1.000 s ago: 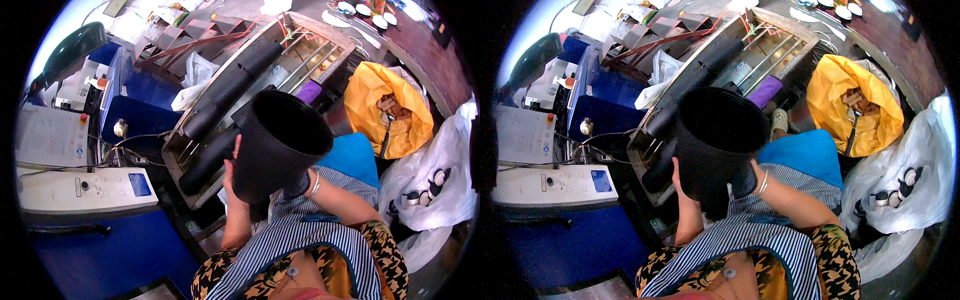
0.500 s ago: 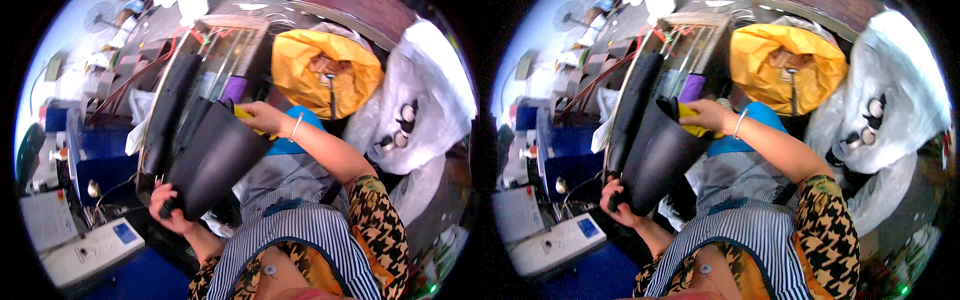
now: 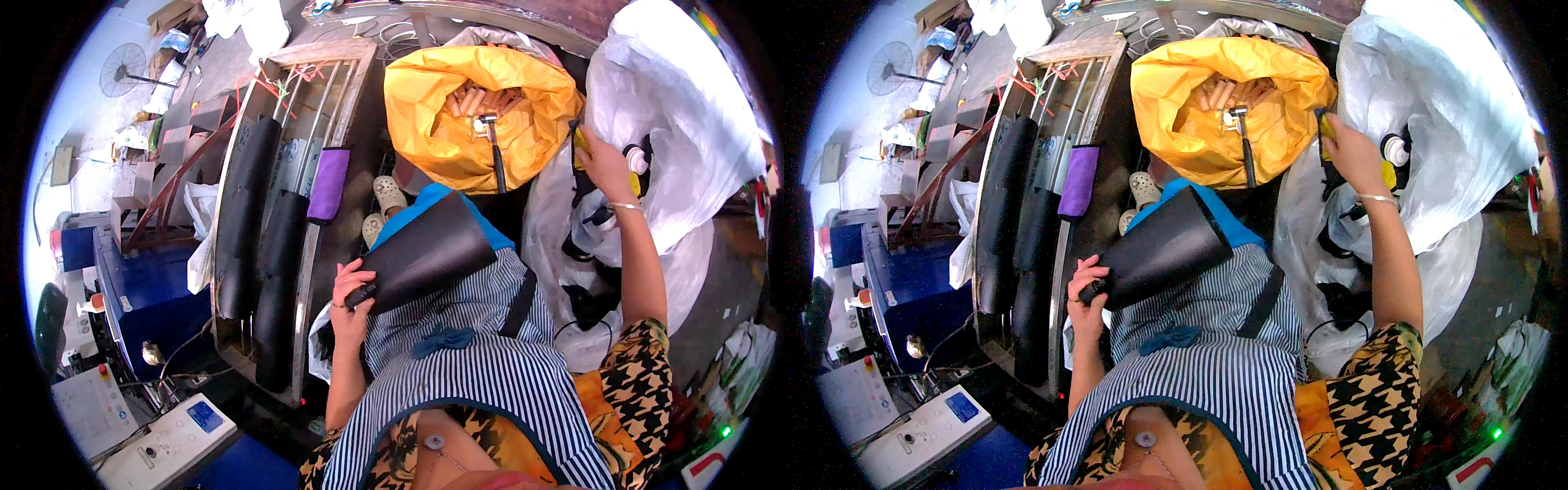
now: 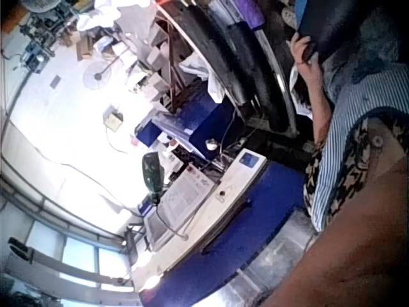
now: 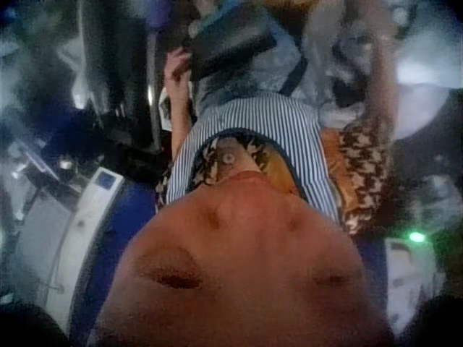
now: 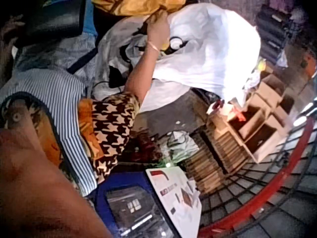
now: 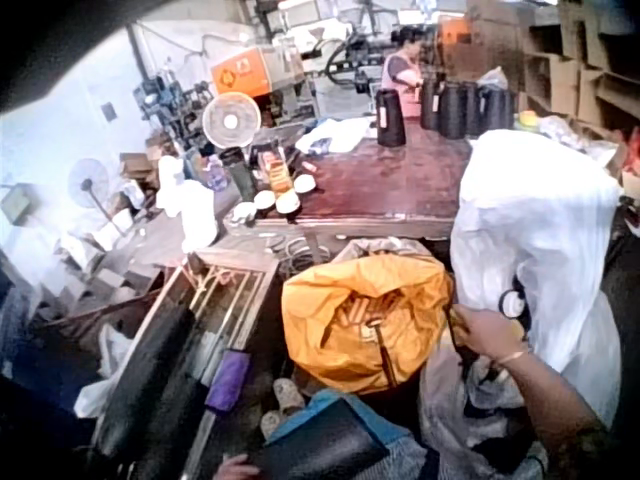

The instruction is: The person assembles insulating covers for bottles by placing a round base into the bottom of a black foam cylinder and inserting a small wooden handle through a side hole.

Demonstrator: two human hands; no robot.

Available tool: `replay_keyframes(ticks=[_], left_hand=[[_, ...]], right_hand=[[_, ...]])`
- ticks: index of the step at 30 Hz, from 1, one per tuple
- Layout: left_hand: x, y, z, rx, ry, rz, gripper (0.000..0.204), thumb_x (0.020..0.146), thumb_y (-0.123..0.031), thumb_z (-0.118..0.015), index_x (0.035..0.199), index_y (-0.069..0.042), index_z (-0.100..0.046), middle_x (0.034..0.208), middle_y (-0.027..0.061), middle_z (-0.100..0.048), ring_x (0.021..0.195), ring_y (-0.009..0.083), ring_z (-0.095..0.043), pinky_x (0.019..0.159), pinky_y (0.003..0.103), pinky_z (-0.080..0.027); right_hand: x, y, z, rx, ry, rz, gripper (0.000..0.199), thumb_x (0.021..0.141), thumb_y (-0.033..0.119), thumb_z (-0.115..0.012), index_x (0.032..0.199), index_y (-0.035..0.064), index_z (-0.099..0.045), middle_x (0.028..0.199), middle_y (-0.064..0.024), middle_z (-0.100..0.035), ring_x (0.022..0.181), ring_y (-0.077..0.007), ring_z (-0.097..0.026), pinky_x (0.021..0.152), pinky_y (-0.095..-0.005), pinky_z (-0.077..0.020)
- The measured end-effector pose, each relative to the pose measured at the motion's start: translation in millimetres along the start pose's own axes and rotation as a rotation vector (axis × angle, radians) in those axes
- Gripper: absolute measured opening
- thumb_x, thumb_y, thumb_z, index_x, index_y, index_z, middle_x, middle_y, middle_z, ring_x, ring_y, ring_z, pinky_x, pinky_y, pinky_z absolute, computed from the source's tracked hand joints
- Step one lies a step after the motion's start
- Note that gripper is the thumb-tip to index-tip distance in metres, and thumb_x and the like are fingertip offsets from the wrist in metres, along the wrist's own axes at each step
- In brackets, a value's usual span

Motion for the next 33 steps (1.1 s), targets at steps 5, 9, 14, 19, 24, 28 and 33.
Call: replay_keyframes(ticks=[5,9,14,19,24,28,33], left_hand=[[7,11,-2,-0.042,-0.008,0.077,0.025,0.080,-0.008,-0.063,0.103,-0.006,-0.052,0.109,0.0146,-0.064,0.121,0.0360,-0.051,0.111,0.054,-0.026],[0,8,3,-0.035,-0.047,0.128,0.026,0.082,-0.013,-0.064,0.104,-0.006,-0.052,0.109,0.0145,-0.064,0.121,0.0355,-0.052,0.110,0.052,-0.028],[-5,9,8,-0.059,-0.069,0.172,0.028,0.082,-0.010,-0.066,0.105,-0.005,-0.051,0.109,0.0163,-0.064,0.120,0.0367,-0.051,0.107,0.052,-0.031],[-7,10,9,-0.039,-0.088,0.199,0.029,0.078,-0.005,-0.065,0.104,-0.006,-0.052,0.108,0.0156,-0.064,0.119,0.0362,-0.052,0.108,0.052,-0.031],[3,12,5,-0.060,-0.075,0.199,0.028,0.081,-0.014,-0.068,0.103,-0.006,-0.052,0.109,0.0158,-0.064,0.120,0.0361,-0.051,0.107,0.051,-0.032],[4,13,4,-0.085,-0.074,0.165,0.028,0.083,-0.016,-0.068,0.103,-0.006,-0.051,0.110,0.0163,-0.064,0.120,0.0360,-0.051,0.105,0.049,-0.035],[1,12,4,-0.037,-0.080,0.137,0.030,0.081,-0.014,-0.067,0.106,-0.005,-0.053,0.109,0.0136,-0.064,0.119,0.0353,-0.052,0.104,0.048,-0.036]], right_hand=[[36,-3,-62,-0.027,-0.218,0.268,0.035,0.080,0.019,-0.066,0.111,0.0073,-0.058,0.103,-0.0155,-0.060,0.097,-0.0369,-0.059,0.080,-0.0450,-0.0502],[90,55,-106,0.141,-0.103,0.310,0.026,0.081,0.018,-0.064,0.104,0.0066,-0.060,0.101,-0.0155,-0.061,0.097,-0.0369,-0.060,0.082,-0.0460,-0.0506],[167,67,-170,-0.058,-0.113,0.168,0.021,0.083,0.015,-0.058,0.104,0.0129,-0.062,0.110,-0.0154,-0.062,0.097,-0.0377,-0.061,0.088,-0.0448,-0.0494],[193,55,-214,-0.193,0.158,0.033,0.037,0.085,0.010,-0.053,0.120,0.0192,-0.056,0.112,-0.0156,-0.064,0.103,-0.0348,-0.062,0.086,-0.0445,-0.0509],[179,61,-213,-0.269,0.067,0.219,0.027,0.088,0.010,-0.051,0.113,0.0181,-0.057,0.102,-0.0136,-0.065,0.091,-0.0327,-0.065,0.072,-0.0418,-0.0535],[131,80,-169,-0.120,-0.126,0.314,0.020,0.089,0.020,-0.056,0.108,0.0159,-0.058,0.078,-0.0104,-0.065,0.074,-0.0293,-0.066,0.057,-0.0406,-0.0512],[49,98,-75,0.358,-0.266,0.231,0.026,0.083,0.035,-0.068,0.097,0.0146,-0.062,0.068,-0.0088,-0.062,0.072,-0.0278,-0.064,0.061,-0.0392,-0.0484]])
Point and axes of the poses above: each hand's wrist, its own x-axis towards the middle knuckle, its own z-axis out of the back of the hand, y = z × x, the point moved 7 cm from there along x, towards the middle knuckle
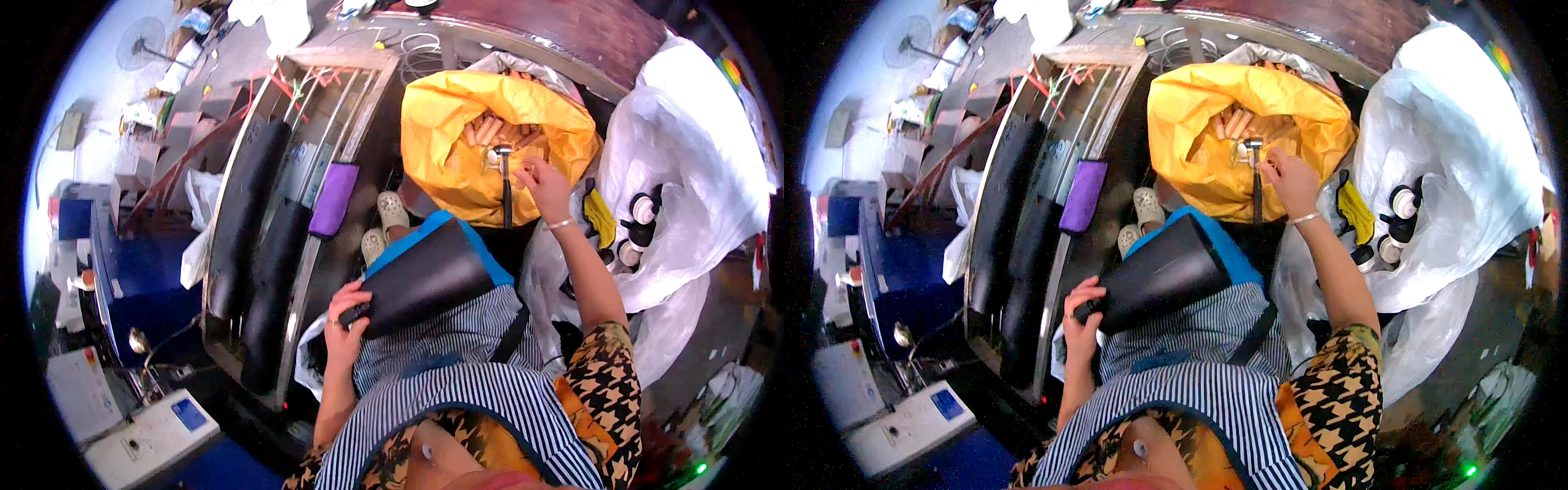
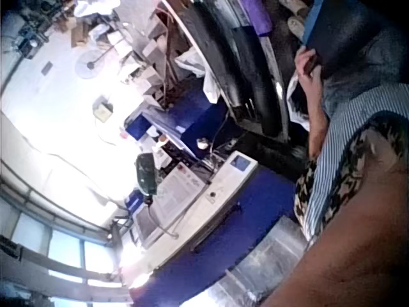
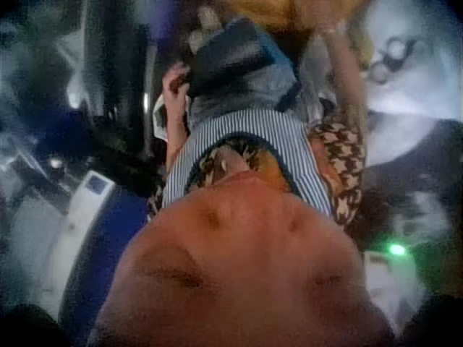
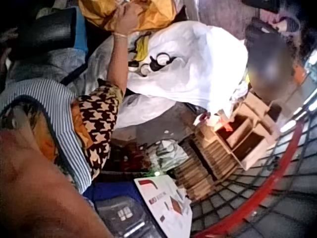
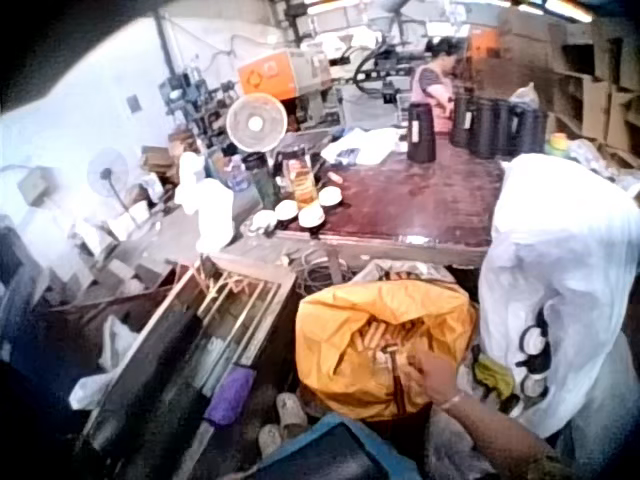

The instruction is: The person assembles insulating covers for bottles by placing a round base into the bottom of a black foam cylinder and inserting a small wooden handle through a side hole.

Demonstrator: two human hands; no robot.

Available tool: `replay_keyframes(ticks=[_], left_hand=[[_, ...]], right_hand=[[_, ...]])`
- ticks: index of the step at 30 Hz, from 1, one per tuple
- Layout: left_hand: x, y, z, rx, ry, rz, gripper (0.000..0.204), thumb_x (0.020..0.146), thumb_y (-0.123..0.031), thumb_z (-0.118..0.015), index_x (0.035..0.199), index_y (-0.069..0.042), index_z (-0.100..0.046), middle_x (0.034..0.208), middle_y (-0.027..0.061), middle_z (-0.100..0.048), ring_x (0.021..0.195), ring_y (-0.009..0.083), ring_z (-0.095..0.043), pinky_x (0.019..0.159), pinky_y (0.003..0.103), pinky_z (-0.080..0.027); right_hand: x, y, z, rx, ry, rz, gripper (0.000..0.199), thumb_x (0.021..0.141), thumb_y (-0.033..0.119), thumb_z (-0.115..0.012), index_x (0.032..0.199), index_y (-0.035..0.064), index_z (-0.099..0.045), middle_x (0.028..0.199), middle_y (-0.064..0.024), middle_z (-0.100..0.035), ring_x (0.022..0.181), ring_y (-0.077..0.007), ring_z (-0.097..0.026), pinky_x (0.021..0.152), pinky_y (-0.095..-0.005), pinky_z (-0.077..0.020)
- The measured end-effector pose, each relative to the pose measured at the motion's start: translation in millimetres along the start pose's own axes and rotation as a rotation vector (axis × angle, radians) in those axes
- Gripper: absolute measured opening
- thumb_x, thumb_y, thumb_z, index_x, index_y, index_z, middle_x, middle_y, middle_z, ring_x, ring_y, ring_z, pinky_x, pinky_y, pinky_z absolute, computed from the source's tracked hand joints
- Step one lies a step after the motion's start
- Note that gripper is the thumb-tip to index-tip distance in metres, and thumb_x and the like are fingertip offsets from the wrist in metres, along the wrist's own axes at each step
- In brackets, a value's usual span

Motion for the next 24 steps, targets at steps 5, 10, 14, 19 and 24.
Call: replay_keyframes(ticks=[5,10,14,19,24], left_hand=[[8,-7,-8,0.001,0.060,-0.073,0.034,0.077,-0.008,-0.068,0.107,-0.008,-0.053,0.110,0.0111,-0.066,0.120,0.0349,-0.052,0.106,0.049,-0.034],[-5,-6,0,-0.020,0.041,-0.129,0.040,0.072,-0.003,-0.072,0.106,-0.010,-0.053,0.111,0.0075,-0.066,0.119,0.0334,-0.053,0.106,0.048,-0.032],[-19,-12,7,0.008,0.004,-0.159,0.040,0.071,-0.002,-0.072,0.105,-0.010,-0.053,0.112,0.0051,-0.066,0.119,0.0328,-0.052,0.107,0.048,-0.031],[-26,-14,8,0.055,-0.042,-0.161,0.036,0.074,-0.006,-0.072,0.104,-0.008,-0.052,0.106,0.0065,-0.063,0.119,0.0339,-0.052,0.108,0.050,-0.030],[-31,-8,6,0.055,-0.069,-0.217,0.032,0.076,-0.006,-0.071,0.102,-0.008,-0.052,0.107,0.0074,-0.063,0.118,0.0337,-0.053,0.109,0.050,-0.029]], right_hand=[[-29,128,96,0.243,-0.113,0.418,0.031,0.075,0.026,-0.077,0.093,0.0061,-0.060,0.089,-0.0073,-0.063,0.080,-0.0257,-0.059,0.072,-0.0373,-0.0486],[-86,244,81,0.195,0.290,0.899,0.034,0.071,0.030,-0.075,0.095,0.0097,-0.061,0.089,-0.0010,-0.062,0.080,-0.0213,-0.056,0.068,-0.0320,-0.0495],[-128,294,33,0.179,0.363,1.057,0.037,0.073,0.036,-0.070,0.099,0.0108,-0.060,0.082,-0.0002,-0.055,0.079,-0.0188,-0.056,0.062,-0.0305,-0.0507],[-148,324,20,0.097,0.339,1.178,0.034,0.075,0.034,-0.068,0.097,0.0105,-0.057,0.078,-0.0013,-0.053,0.076,-0.0175,-0.057,0.056,-0.0294,-0.0509],[-154,333,23,0.033,0.347,1.288,0.030,0.077,0.033,-0.068,0.089,0.0100,-0.052,0.073,-0.0012,-0.053,0.073,-0.0176,-0.058,0.055,-0.0297,-0.0507]])
Point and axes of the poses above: each hand's wrist, its own x-axis towards the middle knuckle, its own z-axis out of the back of the hand, y = z × x, the point moved 7 cm from there along x, towards the middle knuckle
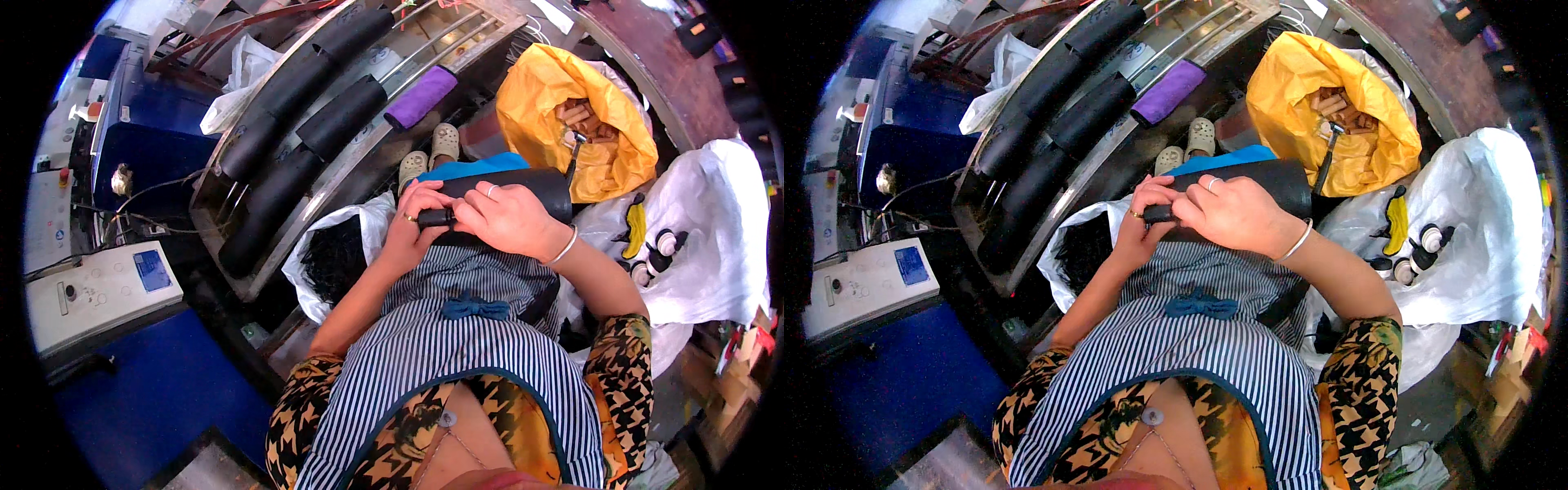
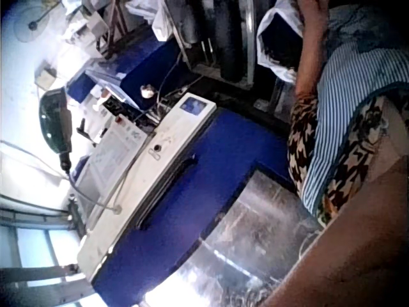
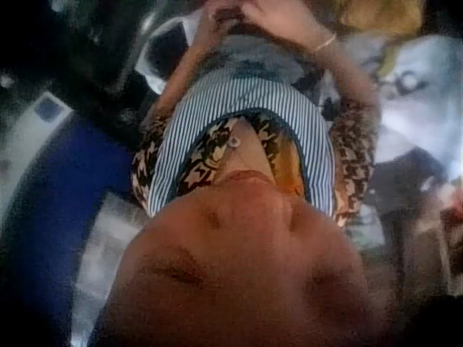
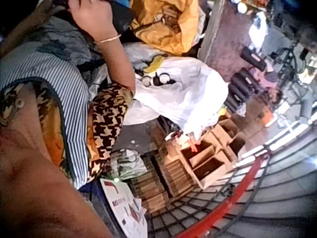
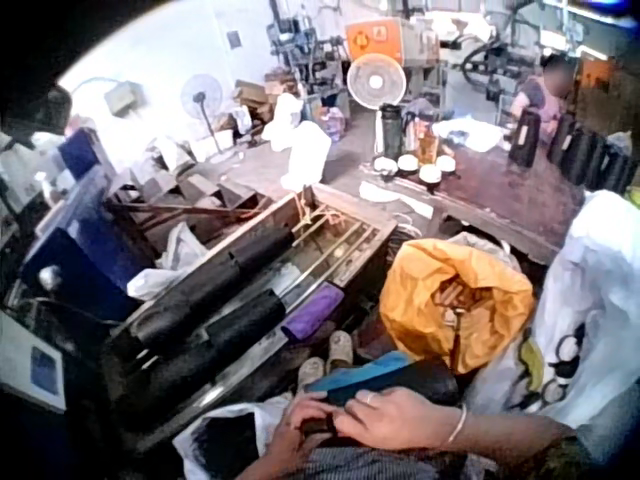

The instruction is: The person assembles insulating covers for bottles by placing a round base into the bottom of a black foam cylinder and inserting a small wooden handle through a side hole.

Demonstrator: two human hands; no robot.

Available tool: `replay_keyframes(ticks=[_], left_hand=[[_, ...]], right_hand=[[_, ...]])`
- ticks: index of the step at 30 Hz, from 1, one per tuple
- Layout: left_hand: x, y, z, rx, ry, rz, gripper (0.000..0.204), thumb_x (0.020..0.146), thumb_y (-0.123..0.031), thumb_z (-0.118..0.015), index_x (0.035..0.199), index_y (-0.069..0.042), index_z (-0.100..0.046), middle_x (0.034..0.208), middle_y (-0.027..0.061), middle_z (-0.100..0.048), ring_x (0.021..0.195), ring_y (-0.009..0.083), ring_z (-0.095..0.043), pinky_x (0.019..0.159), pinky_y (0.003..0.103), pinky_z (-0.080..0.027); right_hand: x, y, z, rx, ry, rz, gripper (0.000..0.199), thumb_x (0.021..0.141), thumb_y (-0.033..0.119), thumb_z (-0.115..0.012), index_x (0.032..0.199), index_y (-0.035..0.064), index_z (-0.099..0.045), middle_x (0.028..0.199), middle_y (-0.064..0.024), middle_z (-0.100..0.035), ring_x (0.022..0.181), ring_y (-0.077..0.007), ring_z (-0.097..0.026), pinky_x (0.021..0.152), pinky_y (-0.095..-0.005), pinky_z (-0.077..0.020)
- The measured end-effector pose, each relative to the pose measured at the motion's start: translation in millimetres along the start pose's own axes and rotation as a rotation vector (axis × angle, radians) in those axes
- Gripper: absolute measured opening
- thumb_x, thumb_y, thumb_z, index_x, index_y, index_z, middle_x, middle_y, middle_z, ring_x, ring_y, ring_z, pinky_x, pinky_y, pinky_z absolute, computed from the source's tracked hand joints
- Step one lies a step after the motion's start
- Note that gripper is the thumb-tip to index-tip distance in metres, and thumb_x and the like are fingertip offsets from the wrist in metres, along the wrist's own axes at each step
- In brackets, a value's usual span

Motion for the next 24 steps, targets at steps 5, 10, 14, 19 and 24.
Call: replay_keyframes(ticks=[5,10,14,19,24], left_hand=[[3,-1,-5,-0.007,-0.005,0.001,0.030,0.077,-0.007,-0.071,0.101,-0.008,-0.052,0.108,0.0067,-0.063,0.118,0.0334,-0.053,0.109,0.051,-0.028],[4,-5,-8,0.053,-0.001,-0.024,0.029,0.077,-0.009,-0.071,0.100,-0.009,-0.053,0.108,0.0053,-0.064,0.117,0.0321,-0.054,0.109,0.053,-0.028],[1,-9,-15,0.089,0.024,-0.023,0.029,0.077,-0.010,-0.071,0.100,-0.009,-0.053,0.107,0.0051,-0.064,0.117,0.0323,-0.053,0.110,0.053,-0.028],[-1,-8,-22,0.128,0.095,-0.059,0.042,0.072,-0.012,-0.075,0.107,-0.009,-0.052,0.118,0.0091,-0.059,0.121,0.0345,-0.050,0.109,0.051,-0.029],[-18,5,-4,0.207,-0.184,0.196,0.075,0.063,-0.015,-0.085,0.125,-0.008,-0.043,0.135,0.0174,-0.043,0.128,0.0356,-0.041,0.108,0.045,-0.032]], right_hand=[[-6,-8,-4,0.200,0.082,-0.133,0.032,0.080,0.034,-0.066,0.093,0.0088,-0.050,0.076,-0.0042,-0.059,0.071,-0.0202,-0.064,0.055,-0.0328,-0.0510],[-12,-14,-9,0.338,0.182,-0.300,0.037,0.082,0.035,-0.068,0.095,0.0062,-0.050,0.069,-0.0076,-0.062,0.062,-0.0259,-0.065,0.056,-0.0370,-0.0505],[-16,-27,-25,0.736,0.315,-0.451,0.034,0.084,0.035,-0.068,0.087,0.0043,-0.052,0.062,-0.0088,-0.062,0.056,-0.0258,-0.062,0.053,-0.0363,-0.0479],[-30,-25,-43,1.244,0.520,-0.646,0.029,0.091,0.029,-0.064,0.084,0.0040,-0.051,0.059,-0.0047,-0.061,0.049,-0.0134,-0.056,0.046,-0.0280,-0.0405],[-33,-35,-35,1.280,0.566,-0.724,0.027,0.094,0.028,-0.060,0.087,0.0035,-0.054,0.059,-0.0027,-0.061,0.044,-0.0088,-0.050,0.042,-0.0247,-0.0371]])
Point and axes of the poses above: each hand's wrist, its own x-axis towards the middle knuckle, its own z-axis out of the back of the hand, y = z × x, the point moved 7 cm from there along x, towards the middle knuckle
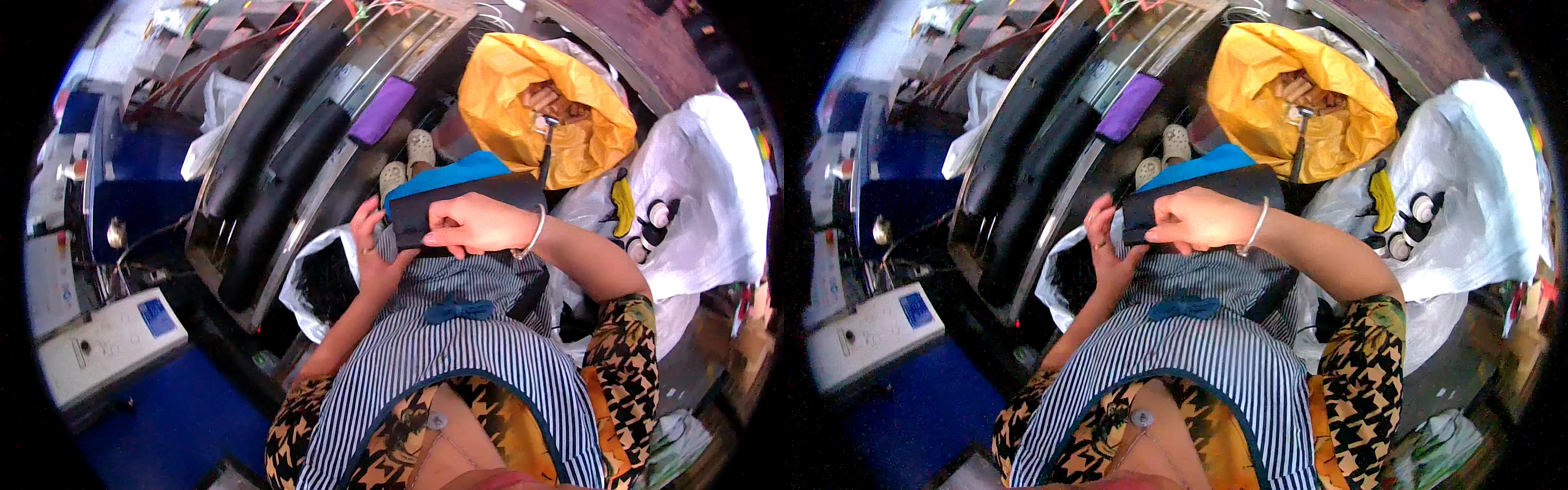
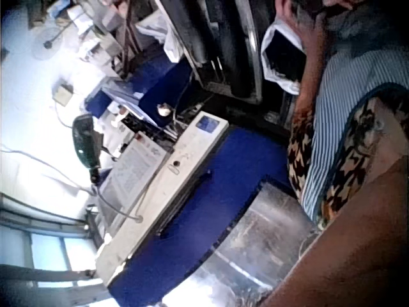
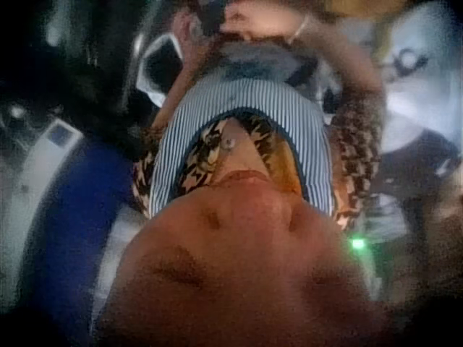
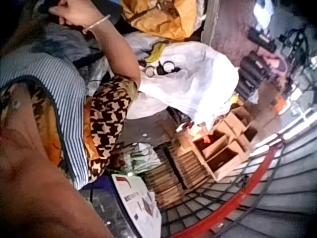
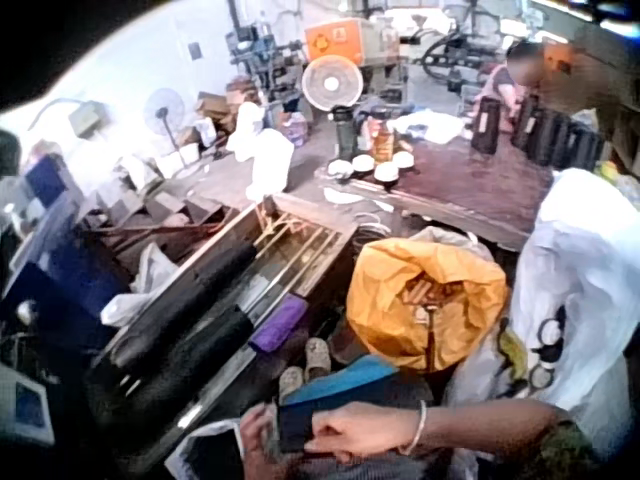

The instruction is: The person assembles insulating covers for bottles by placing a round base into the bottom of a black foam cylinder and inserting a small wooden handle through a side hole.

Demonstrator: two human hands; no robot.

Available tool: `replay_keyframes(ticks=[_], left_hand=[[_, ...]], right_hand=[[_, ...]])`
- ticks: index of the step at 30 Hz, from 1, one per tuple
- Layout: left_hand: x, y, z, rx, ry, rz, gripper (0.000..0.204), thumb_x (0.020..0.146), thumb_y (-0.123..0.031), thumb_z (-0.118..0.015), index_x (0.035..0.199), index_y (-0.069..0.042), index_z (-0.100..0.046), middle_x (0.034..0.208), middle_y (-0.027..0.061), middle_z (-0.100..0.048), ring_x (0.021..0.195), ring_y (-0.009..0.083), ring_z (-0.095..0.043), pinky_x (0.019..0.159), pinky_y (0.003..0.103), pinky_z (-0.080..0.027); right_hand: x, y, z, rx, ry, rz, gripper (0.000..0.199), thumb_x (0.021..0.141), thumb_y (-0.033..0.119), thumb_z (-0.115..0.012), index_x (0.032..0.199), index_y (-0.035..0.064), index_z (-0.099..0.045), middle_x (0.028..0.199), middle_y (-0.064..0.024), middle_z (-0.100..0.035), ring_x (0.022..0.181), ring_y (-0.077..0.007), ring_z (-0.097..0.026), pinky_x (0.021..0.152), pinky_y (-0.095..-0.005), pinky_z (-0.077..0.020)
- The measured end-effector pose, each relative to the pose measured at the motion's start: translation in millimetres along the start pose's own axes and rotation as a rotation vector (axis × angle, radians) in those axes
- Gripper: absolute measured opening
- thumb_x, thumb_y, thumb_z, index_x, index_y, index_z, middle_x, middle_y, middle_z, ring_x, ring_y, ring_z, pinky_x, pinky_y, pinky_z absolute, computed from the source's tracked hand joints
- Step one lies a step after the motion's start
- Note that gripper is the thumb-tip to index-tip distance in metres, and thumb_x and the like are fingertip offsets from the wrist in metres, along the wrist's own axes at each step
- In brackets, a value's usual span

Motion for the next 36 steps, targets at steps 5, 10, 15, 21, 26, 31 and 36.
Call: replay_keyframes(ticks=[5,10,15,21,26,31,36], left_hand=[[-37,51,-30,-0.274,0.226,0.471,0.066,0.071,-0.007,-0.079,0.127,-0.003,-0.044,0.119,0.0099,-0.054,0.114,0.0228,-0.051,0.100,0.034,-0.038],[10,82,1,-0.641,-0.185,0.541,0.034,0.094,-0.013,-0.056,0.126,-0.005,-0.047,0.115,0.0033,-0.056,0.105,0.0142,-0.053,0.092,0.030,-0.043],[51,152,-13,-1.215,-0.297,0.884,0.039,0.096,-0.034,-0.051,0.125,-0.007,-0.056,0.128,0.0071,-0.059,0.115,0.0234,-0.057,0.099,0.038,-0.045],[65,232,-37,-1.413,-0.527,1.124,0.040,0.090,-0.037,-0.056,0.118,-0.010,-0.064,0.123,0.0098,-0.063,0.114,0.0289,-0.057,0.104,0.045,-0.042],[71,269,-65,-1.334,-0.596,1.212,0.041,0.088,-0.040,-0.057,0.116,-0.010,-0.065,0.121,0.0097,-0.064,0.112,0.0292,-0.059,0.103,0.047,-0.043],[62,271,-50,-1.411,-0.549,1.117,0.043,0.088,-0.043,-0.057,0.116,-0.011,-0.065,0.121,0.0092,-0.064,0.113,0.0293,-0.058,0.103,0.047,-0.042],[59,270,-61,-1.377,-0.566,1.224,0.042,0.088,-0.043,-0.056,0.117,-0.013,-0.065,0.123,0.0086,-0.063,0.114,0.0291,-0.058,0.103,0.049,-0.042]], right_hand=[[-2,6,15,-0.040,-0.041,-0.002,0.027,0.094,0.030,-0.059,0.091,0.0027,-0.060,0.066,-0.0064,-0.063,0.052,-0.0159,-0.059,0.051,-0.0291,-0.0461],[-70,-24,140,-0.277,-1.125,0.204,0.023,0.093,0.025,-0.059,0.105,0.0059,-0.063,0.092,-0.0122,-0.068,0.086,-0.0242,-0.067,0.076,-0.0336,-0.0501],[-62,-249,172,-0.549,-1.189,-0.533,0.039,0.088,0.037,-0.062,0.101,0.0016,-0.054,0.094,-0.0233,-0.064,0.090,-0.0392,-0.064,0.075,-0.0478,-0.0501],[-36,-343,128,-0.348,-1.189,-0.655,0.040,0.084,0.032,-0.066,0.102,-0.0002,-0.050,0.091,-0.0303,-0.064,0.089,-0.0483,-0.061,0.077,-0.0533,-0.0494],[-53,-391,137,0.359,-1.347,-0.438,0.027,0.089,0.031,-0.059,0.096,0.0056,-0.052,0.067,-0.0091,-0.057,0.056,-0.0223,-0.057,0.046,-0.0332,-0.0432],[-85,-272,89,0.975,-1.283,0.041,0.020,0.098,0.026,-0.050,0.108,0.0097,-0.053,0.064,0.0035,-0.045,0.046,-0.0055,-0.040,0.038,-0.0196,-0.0287],[-109,-192,92,0.499,-1.342,0.033,0.030,0.099,0.027,-0.050,0.118,0.0039,-0.053,0.076,-0.0037,-0.057,0.061,-0.0130,-0.055,0.054,-0.0258,-0.0452]])
Point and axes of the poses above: each hand's wrist, its own x-axis towards the middle knuckle, its own z-axis out of the back of the hand, y = z × x, the point moved 7 cm from there along x, towards the middle knuckle
